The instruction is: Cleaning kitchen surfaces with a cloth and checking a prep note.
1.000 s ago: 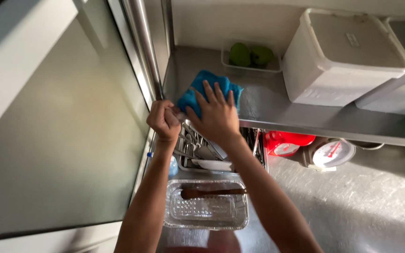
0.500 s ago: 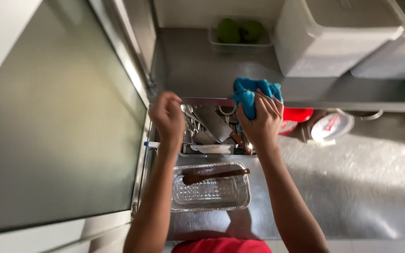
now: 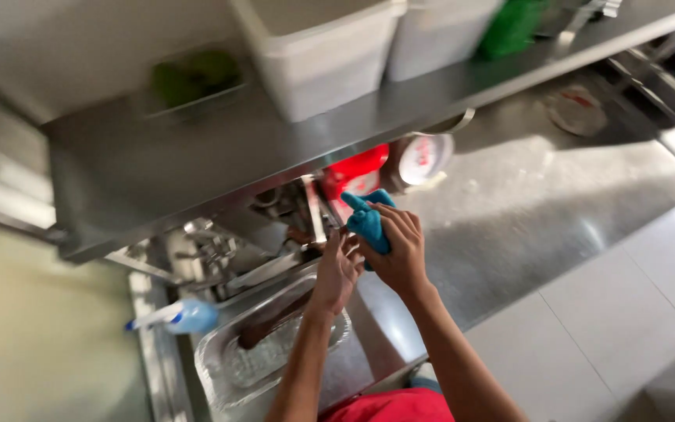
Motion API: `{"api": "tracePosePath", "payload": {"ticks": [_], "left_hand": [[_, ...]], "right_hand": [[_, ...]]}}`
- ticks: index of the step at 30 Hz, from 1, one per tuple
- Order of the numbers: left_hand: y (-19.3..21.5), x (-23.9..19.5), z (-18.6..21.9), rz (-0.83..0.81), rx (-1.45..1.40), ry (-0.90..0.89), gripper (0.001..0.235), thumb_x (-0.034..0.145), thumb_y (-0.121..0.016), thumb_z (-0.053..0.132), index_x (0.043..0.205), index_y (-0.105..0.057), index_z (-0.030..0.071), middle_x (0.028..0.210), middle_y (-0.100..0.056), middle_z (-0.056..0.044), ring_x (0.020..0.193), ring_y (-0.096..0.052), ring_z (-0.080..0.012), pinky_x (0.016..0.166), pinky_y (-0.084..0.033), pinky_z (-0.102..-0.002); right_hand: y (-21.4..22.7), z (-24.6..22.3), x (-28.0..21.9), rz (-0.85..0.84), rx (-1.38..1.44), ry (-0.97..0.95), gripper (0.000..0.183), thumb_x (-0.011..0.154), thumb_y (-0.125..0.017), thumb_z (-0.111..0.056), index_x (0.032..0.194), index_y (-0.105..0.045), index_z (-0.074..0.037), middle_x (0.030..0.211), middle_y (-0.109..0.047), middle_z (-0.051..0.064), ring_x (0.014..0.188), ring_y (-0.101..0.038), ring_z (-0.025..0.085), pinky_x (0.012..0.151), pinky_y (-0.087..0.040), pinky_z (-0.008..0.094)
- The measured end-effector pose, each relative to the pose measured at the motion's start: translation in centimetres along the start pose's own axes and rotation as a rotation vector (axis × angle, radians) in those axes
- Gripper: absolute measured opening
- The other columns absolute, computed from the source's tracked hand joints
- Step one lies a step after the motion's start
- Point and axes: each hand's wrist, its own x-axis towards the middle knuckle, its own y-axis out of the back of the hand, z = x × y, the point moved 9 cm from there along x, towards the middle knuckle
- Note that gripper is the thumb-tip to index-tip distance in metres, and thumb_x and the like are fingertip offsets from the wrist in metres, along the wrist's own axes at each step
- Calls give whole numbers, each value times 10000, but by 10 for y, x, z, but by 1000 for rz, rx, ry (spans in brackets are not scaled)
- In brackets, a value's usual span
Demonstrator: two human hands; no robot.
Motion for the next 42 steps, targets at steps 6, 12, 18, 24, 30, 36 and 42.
{"api": "tracePosePath", "payload": {"ticks": [6, 12, 18, 24, 30, 36, 42], "left_hand": [[-101, 50, -134, -196, -230, 198, 582, 1131, -384, 591, 1407, -497, 91, 1283, -558, -43, 1144, -544, -189, 973, -471, -383], [-260, 70, -243, -278, -155, 402, 687, 1040, -294, 634, 1416, -506, 99, 1344, -606, -70, 1232, -596, -182, 1040, -506, -399], [-412, 67, -358, -503, -168, 604, 775, 1018, -304, 688, 1419, -477, 47, 1337, -604, -124, 1209, -637, -207, 1027, -540, -413], [-526, 29, -469, -661, -19, 808, 723, 988, -446, 638, 1437, -467, 71, 1368, -598, -104, 1243, -622, -186, 1048, -528, -381], [-588, 23, -546, -711, 38, 901, 583, 1028, -501, 544, 1388, -493, 85, 1323, -600, -89, 1228, -599, -185, 1030, -524, -372], [-660, 42, -608, -801, 54, 1030, 575, 1021, -502, 509, 1378, -511, 59, 1326, -619, -104, 1227, -613, -197, 1031, -529, -360], [-739, 102, -682, -882, 55, 1110, 572, 1026, -514, 499, 1392, -501, 60, 1342, -607, -107, 1240, -603, -201, 1046, -515, -364]], "right_hand": [[113, 82, -42, 55, -184, -112, 381, 804, -820, -243, 1103, -696, -42, 1311, -716, 117, 1203, -674, 296, 1048, -449, 450], [265, 160, -84, 139, -293, -219, 391, 837, -780, -236, 1175, -702, -55, 1325, -708, 106, 1251, -666, 290, 1079, -450, 451], [404, 232, -158, 212, -492, -372, 416, 829, -798, -254, 1202, -719, -89, 1310, -715, 68, 1277, -646, 292, 1098, -434, 474], [537, 262, -221, 311, -680, -588, 444, 776, -805, -267, 1182, -726, -108, 1335, -704, 59, 1291, -623, 281, 1084, -395, 498], [610, 301, -267, 291, -728, -723, 490, 810, -769, -288, 1248, -693, -82, 1426, -644, 90, 1363, -570, 310, 1095, -362, 540], [672, 357, -291, 353, -796, -819, 537, 784, -769, -298, 1270, -691, -85, 1439, -626, 101, 1378, -552, 326, 1113, -328, 584], [743, 441, -286, 391, -871, -873, 548, 829, -765, -318, 1306, -672, -64, 1459, -608, 123, 1388, -540, 341, 1133, -312, 597]]}}
